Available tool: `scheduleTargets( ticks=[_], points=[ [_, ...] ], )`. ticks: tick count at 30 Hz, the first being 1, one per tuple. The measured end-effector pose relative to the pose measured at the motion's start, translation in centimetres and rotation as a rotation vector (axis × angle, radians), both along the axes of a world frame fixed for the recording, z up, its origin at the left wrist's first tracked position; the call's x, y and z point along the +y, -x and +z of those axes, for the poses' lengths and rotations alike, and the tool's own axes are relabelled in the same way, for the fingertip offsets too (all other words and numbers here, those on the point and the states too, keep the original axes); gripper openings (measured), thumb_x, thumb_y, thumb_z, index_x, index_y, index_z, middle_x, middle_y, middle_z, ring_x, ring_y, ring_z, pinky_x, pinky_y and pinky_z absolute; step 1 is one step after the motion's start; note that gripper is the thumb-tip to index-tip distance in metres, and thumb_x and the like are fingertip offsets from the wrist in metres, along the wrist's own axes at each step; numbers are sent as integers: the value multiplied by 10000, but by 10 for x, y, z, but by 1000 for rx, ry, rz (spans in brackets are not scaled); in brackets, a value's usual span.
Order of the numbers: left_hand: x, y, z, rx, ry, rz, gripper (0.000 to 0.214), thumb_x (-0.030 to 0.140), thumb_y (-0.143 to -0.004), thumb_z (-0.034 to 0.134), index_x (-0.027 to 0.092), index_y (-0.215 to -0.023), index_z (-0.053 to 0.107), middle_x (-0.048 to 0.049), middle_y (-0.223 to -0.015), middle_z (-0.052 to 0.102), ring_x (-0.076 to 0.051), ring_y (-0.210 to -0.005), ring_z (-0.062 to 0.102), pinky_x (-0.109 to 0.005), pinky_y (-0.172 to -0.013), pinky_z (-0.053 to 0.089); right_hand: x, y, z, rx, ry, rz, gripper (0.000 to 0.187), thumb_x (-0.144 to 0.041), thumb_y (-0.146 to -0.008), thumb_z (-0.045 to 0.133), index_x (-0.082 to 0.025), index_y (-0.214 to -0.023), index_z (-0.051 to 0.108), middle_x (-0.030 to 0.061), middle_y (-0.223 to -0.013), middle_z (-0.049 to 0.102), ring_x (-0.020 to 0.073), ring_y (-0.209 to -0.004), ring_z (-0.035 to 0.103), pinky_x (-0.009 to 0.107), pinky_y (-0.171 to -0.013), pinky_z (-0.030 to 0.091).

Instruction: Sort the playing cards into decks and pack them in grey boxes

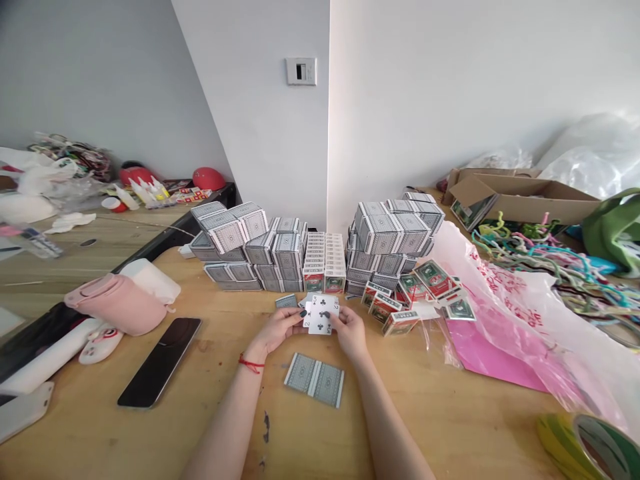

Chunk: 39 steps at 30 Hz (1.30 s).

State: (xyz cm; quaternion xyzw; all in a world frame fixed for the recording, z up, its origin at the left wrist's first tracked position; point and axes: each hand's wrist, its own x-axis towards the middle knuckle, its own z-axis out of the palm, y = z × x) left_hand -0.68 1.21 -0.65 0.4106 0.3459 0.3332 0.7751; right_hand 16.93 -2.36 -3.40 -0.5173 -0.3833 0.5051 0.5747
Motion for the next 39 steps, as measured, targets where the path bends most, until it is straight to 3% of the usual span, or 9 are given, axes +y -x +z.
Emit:
scheduleTargets(
  ticks=[7,17,27,39],
  points=[
    [-2,-3,5,3,-31,-53,335,303,-640,684,136,-928,650,-80,-949,660,-166,-854,605,-316,-852,430,-3,0,0,-71,-14,-7,386,-498,-593,666,-164,-773,596,79,-759,688,225,-677,631,316,-589,495],
    [-3,-9,7,47,-78,-72,373,307,-630,689,130,-955,647,-97,-945,661,-192,-836,607,-320,-785,456,-4,-1,-5,-159,2,-48,381,-526,-598,651,-176,-734,588,58,-660,678,213,-595,616,295,-537,464],
    [-1,-19,1,167,-38,64,314,307,-534,738,114,-775,681,-57,-721,675,-160,-665,608,-305,-706,473,-8,1,-3,-185,13,-57,392,-558,-578,644,-188,-672,555,54,-633,669,211,-569,607,289,-506,455],
    [-1,-28,-8,255,-49,189,198,293,-551,699,120,-613,624,-12,-586,606,-132,-532,554,-281,-573,465,-6,-2,-5,-98,30,-23,336,-486,-583,677,-189,-636,527,28,-610,655,191,-542,597,277,-500,446]
  ],
)
